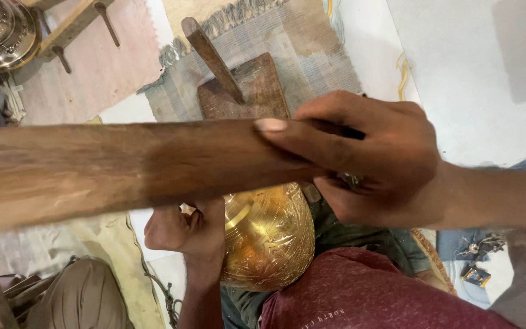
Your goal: The person holds a brass vessel on their lap and uses a metal chisel and wooden mallet to engrave decorative patterns into the surface. They repeatedly position the chisel and strike it with the mallet to create fine lines and motifs on the vessel.
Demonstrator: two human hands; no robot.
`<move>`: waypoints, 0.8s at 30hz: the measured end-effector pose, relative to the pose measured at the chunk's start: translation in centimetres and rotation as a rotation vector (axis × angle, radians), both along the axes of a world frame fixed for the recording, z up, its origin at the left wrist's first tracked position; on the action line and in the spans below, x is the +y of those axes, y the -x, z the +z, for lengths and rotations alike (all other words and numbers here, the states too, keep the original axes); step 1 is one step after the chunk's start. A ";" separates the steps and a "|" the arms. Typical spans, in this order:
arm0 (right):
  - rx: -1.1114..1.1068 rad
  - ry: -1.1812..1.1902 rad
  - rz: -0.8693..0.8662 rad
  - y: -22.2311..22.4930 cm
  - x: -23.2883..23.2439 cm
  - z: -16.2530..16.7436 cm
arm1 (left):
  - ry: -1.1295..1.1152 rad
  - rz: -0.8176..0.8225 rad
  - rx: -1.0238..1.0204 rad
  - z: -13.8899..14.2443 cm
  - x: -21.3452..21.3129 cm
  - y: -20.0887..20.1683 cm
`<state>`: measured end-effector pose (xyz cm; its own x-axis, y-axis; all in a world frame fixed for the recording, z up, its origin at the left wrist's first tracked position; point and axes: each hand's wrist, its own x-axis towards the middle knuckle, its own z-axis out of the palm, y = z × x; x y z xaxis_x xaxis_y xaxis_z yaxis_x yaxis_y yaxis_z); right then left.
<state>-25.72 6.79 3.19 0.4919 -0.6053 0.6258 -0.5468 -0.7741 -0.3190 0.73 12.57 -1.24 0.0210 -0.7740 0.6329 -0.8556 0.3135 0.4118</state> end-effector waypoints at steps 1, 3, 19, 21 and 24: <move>0.038 -0.029 -0.001 -0.1 0.0 0.2 | -0.014 0.035 0.017 -0.1 -0.2 -0.1; 0.040 0.023 -0.015 0.1 -0.1 0.6 | -0.021 0.049 0.010 -0.2 -0.1 0.0; -0.077 -0.065 0.071 -0.7 -0.1 1.0 | -0.051 0.084 -0.012 -0.6 0.5 0.3; -0.019 -0.017 0.047 -0.7 -0.1 0.8 | -0.034 0.045 0.067 -0.8 0.7 0.6; -0.075 -0.112 0.092 -0.6 0.0 0.4 | 0.009 -0.021 0.147 -1.3 0.5 0.6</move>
